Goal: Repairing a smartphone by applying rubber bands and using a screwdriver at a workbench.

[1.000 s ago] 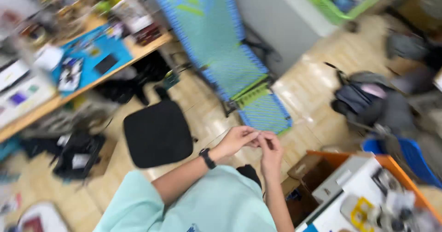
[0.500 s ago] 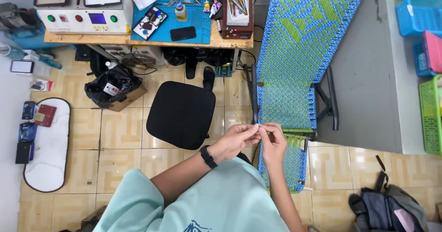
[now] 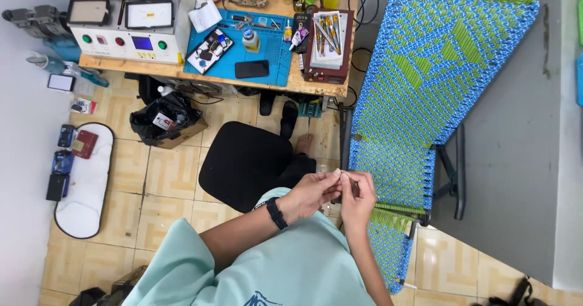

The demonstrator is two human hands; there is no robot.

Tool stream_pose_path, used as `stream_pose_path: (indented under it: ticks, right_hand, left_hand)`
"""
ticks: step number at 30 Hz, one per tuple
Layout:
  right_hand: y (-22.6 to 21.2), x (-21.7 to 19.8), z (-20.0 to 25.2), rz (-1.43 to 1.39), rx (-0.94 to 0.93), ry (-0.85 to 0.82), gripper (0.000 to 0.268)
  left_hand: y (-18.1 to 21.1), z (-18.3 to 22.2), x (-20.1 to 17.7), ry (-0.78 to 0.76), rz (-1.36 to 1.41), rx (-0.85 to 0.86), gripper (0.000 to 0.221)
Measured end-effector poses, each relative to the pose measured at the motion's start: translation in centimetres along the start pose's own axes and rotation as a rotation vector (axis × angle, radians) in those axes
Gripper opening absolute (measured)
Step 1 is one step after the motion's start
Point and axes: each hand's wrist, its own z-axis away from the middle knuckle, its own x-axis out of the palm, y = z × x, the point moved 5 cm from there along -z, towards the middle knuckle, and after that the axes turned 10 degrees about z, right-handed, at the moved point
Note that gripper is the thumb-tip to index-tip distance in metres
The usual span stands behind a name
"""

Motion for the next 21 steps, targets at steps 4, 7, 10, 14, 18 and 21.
stream_pose_path:
  ticks: [4,7,10,14,18,21]
  right_hand:
    - [2.7,2.6,-3.9,0.122,0.091,0.097,0.002]
    - [4.2,4.8,-6.6,0.279,0.152,0.124,0.009]
    - [7.9,7.6,-7.9,0.413,0.200,0.191,0.008]
    - [14.6,11.7,-7.2,0.457,0.301,0.251,0.010]
    - [23.8,15.9,-6.5,0.448,0.271,0.292,0.005]
    - [27.7,19.9,-5.6,0.463,0.215,0.340,0.003]
  left_hand:
    - [2.1,-6.0,0.3,0.040,-0.058,-0.065,0.035]
    - [5.0,-8.7,1.8,-0.060,-0.117,-0.236,0.022]
    - [6.7,-12.6,1.8,-0.016,-0.207,-0.351,0.022]
    - [5.6,-19.1,-1.7,0.026,-0.262,-0.374,0.023]
    - [3.1,-26.7,-6.1,0.023,-0.285,-0.467,0.022]
    - [3.8,-30.0,-9.6,0.043,-0.301,-0.498,0.019]
